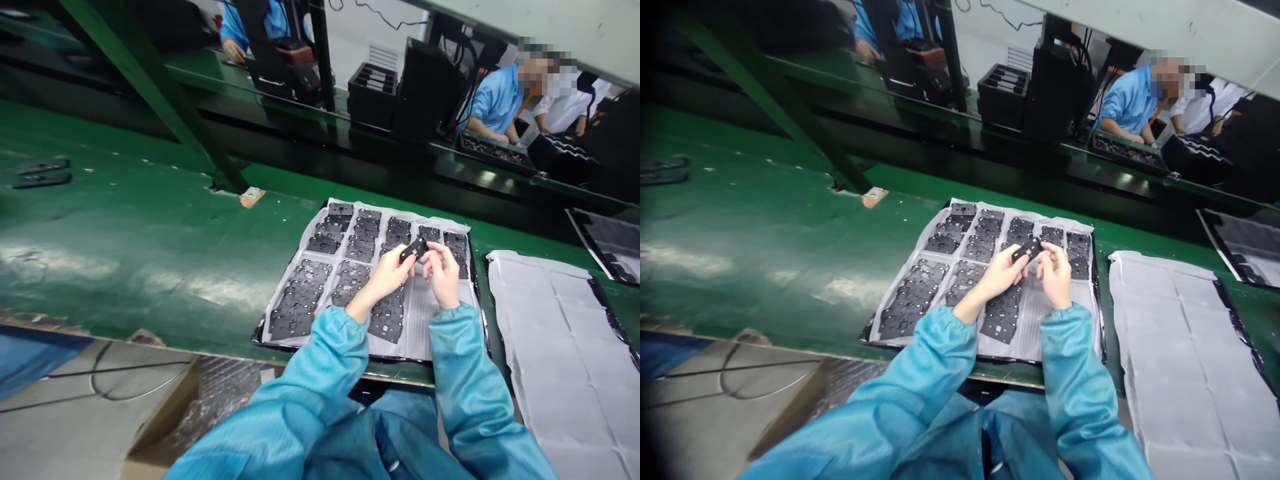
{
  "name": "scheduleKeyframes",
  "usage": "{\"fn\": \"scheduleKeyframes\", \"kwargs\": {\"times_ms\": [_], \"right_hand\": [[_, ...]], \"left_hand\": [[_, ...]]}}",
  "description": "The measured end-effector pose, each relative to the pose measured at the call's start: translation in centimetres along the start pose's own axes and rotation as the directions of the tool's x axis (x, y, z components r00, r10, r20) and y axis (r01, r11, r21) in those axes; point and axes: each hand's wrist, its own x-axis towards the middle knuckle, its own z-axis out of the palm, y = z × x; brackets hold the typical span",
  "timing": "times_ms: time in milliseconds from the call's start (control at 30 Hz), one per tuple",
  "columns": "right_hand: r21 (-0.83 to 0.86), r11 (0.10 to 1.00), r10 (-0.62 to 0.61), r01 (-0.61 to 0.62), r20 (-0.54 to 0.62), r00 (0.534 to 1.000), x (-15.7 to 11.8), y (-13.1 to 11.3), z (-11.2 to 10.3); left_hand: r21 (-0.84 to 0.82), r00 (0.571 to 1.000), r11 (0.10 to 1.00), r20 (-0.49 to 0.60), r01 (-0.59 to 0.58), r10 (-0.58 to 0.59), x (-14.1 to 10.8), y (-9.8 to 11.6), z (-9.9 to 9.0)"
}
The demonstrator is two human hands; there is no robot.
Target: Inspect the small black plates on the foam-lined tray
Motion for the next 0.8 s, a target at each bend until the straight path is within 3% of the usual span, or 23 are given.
{"fn": "scheduleKeyframes", "kwargs": {"times_ms": [133, 200, 333, 800], "right_hand": [[-0.144, 0.989, -0.064, 0.038, -0.184, 0.981, 0.0, 0.4, 0.4], [-0.151, 0.988, -0.054, 0.031, -0.155, 0.986, 0.2, 0.6, 0.2], [0.032, 0.999, 0.006, -0.004, -0.084, 0.996, 0.1, 0.6, 0.1], [-0.051, 0.997, -0.065, 0.053, -0.268, 0.961, -0.1, 0.6, 0.6]], "left_hand": [[0.137, 0.997, 0.989, 0.053, -0.064, 0.057, -0.3, 0.3, 0.1], [0.161, 0.996, 0.985, 0.071, -0.070, 0.059, -0.3, 0.5, 0.0], [0.204, 0.995, 0.977, 0.090, -0.066, 0.049, -0.4, 0.8, -0.1], [0.282, 0.995, 0.955, 0.055, -0.097, 0.084, -0.6, 0.9, 0.3]]}}
